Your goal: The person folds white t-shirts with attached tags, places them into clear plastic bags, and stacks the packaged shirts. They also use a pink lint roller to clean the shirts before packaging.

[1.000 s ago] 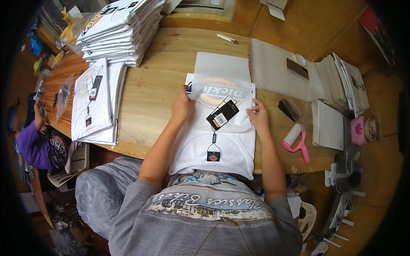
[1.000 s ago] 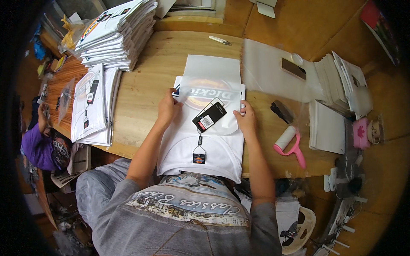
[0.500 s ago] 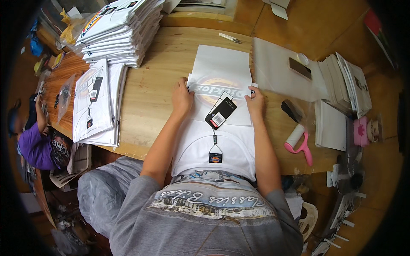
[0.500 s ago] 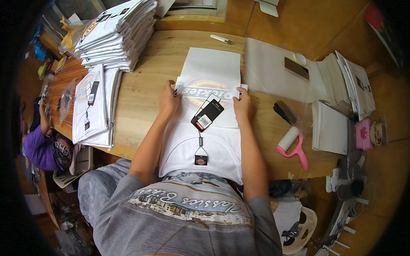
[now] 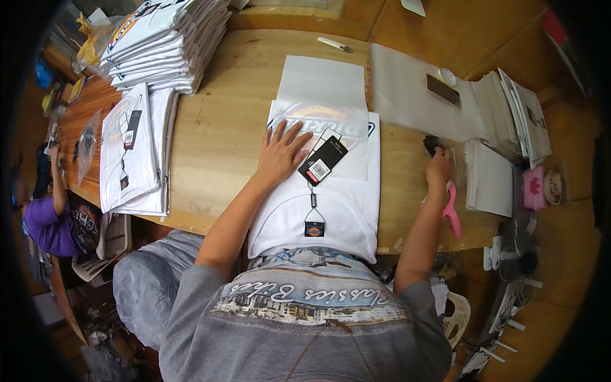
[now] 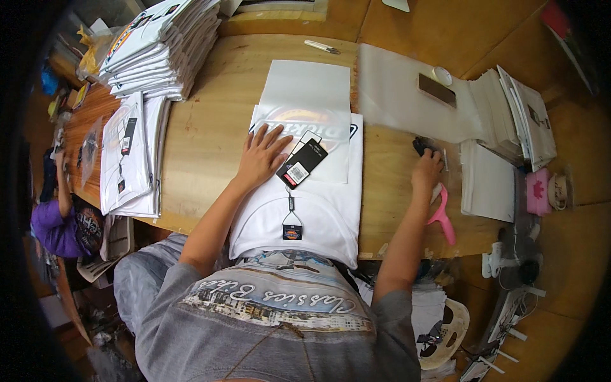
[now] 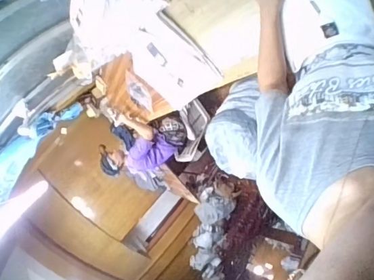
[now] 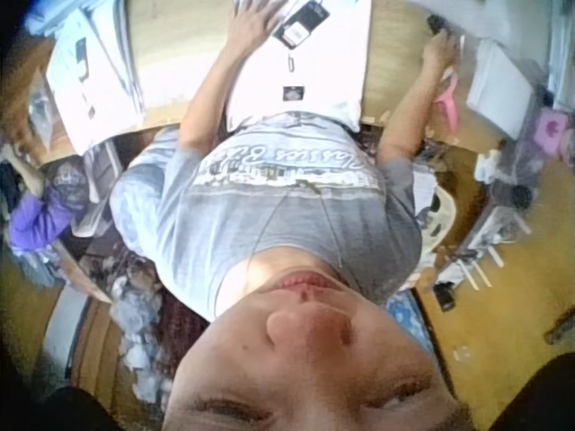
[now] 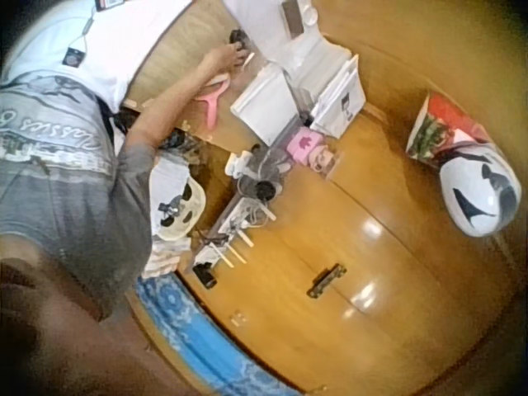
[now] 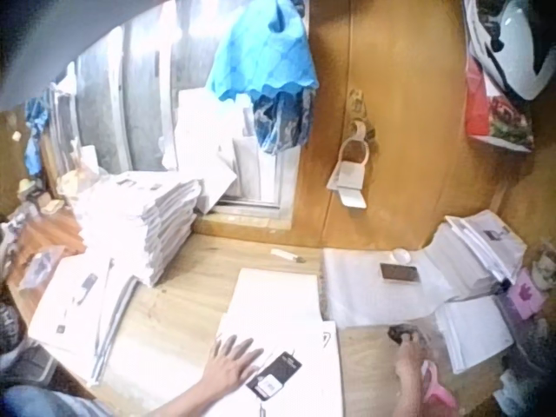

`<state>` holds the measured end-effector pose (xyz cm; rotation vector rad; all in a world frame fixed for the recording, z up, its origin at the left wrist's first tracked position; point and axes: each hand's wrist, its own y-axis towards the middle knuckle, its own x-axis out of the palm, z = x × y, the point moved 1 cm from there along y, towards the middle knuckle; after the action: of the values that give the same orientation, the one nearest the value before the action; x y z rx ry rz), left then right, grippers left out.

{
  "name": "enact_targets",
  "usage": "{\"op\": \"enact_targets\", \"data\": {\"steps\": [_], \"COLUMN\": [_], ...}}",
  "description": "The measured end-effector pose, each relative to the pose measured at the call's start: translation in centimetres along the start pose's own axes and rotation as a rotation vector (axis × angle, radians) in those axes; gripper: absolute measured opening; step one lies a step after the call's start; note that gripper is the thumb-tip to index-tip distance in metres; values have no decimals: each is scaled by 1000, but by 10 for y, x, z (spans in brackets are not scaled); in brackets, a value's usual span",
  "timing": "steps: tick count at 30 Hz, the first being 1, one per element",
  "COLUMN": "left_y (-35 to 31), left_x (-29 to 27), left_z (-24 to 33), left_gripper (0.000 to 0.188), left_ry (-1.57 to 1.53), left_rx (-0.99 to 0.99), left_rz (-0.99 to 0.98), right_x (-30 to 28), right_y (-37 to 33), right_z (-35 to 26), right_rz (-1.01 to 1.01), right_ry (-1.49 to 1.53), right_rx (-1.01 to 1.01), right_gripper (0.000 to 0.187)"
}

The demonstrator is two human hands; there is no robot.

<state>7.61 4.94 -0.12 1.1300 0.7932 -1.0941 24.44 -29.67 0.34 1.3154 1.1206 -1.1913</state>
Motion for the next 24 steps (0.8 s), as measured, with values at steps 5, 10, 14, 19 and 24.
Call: {"op": "enact_targets", "data": {"steps": [5,10,14,19,24], "left_y": [4,14,21,24,30], "left_x": [-2,-13,-22,-22,-27], "left_z": [-10,-35,-34,-40,-38], "left_gripper": [38,50,62,64,62], "left_ry": [-75,-138,-137,-245,-234], "left_rx": [-18,36,62,21,13], "left_rz": [-95,-351,-454,-463,-496], "right_x": [13,4,-5,-50,-101], "right_y": [24,36,58,51,-10], "right_z": [33,33,43,21,-69], "right_rz": [8,34,-6,-367,-409], "right_ry": [67,95,-237,-7,519], "right_rx": [22,-56,-210,-374,-855], "right_gripper": [36,44,36,49,57]}}
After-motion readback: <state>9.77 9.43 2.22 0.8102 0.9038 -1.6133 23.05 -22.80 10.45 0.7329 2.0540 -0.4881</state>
